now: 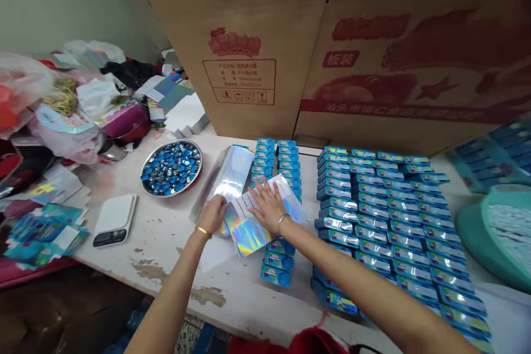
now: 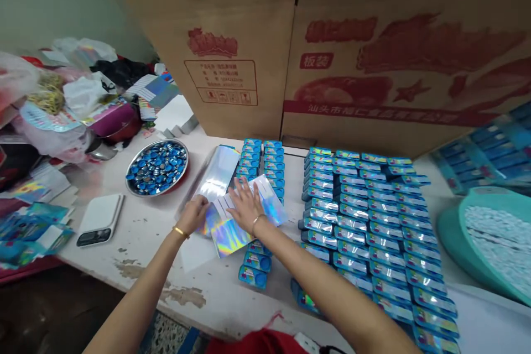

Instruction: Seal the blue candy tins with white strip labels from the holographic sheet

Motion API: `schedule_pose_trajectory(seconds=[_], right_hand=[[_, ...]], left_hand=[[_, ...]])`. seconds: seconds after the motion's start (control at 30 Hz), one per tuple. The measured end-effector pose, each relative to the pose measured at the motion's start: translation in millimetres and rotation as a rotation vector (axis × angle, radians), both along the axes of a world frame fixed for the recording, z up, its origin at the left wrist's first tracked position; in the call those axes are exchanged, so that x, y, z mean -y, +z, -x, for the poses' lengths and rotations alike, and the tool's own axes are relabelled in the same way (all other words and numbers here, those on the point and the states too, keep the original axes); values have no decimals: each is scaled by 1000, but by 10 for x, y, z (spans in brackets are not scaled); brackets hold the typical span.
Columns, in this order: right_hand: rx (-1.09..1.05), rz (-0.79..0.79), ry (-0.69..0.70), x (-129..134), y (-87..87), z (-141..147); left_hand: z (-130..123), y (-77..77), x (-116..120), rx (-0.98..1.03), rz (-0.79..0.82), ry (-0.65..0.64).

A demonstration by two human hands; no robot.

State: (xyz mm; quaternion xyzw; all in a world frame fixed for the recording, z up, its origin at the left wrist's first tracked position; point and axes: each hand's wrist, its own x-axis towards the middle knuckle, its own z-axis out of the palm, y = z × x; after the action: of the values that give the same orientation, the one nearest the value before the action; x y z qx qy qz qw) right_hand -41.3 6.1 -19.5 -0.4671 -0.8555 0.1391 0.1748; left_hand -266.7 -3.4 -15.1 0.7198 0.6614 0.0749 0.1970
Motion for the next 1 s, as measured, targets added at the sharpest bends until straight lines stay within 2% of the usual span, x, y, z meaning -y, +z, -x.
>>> schedule_pose_trajectory(seconds=[0.1,0.2,0.4,0.5,0.63,0.77,0.9,0.97,1.0], right_hand=[[-13,73,15,-159,145,339],[25,176,-36,-263,246,399],[38,312,-339,-354,250,134],[28,364,-432,-399,245,-11],[10,369,-487,-477,241,-159],[51,371,-487,-586,142,-240],[97,374,-432,-679,-106,-281],[66,365,-414,-677,-236,-311],[18,343,-412,-660,-284,-330]], left_hand=[[-1,149,-88,190,29,-98],[-12,253,-279,247,-18,-218],[-281,207,-706,99,-186,-566],[-463,179,-823,84,-218,-645],[-639,155,-918,83,-243,-714],[-751,76,-899,136,-249,-677],[-789,79,-719,282,-194,-582],[-804,158,-642,452,-147,-430],[-821,209,-629,564,-128,-293]])
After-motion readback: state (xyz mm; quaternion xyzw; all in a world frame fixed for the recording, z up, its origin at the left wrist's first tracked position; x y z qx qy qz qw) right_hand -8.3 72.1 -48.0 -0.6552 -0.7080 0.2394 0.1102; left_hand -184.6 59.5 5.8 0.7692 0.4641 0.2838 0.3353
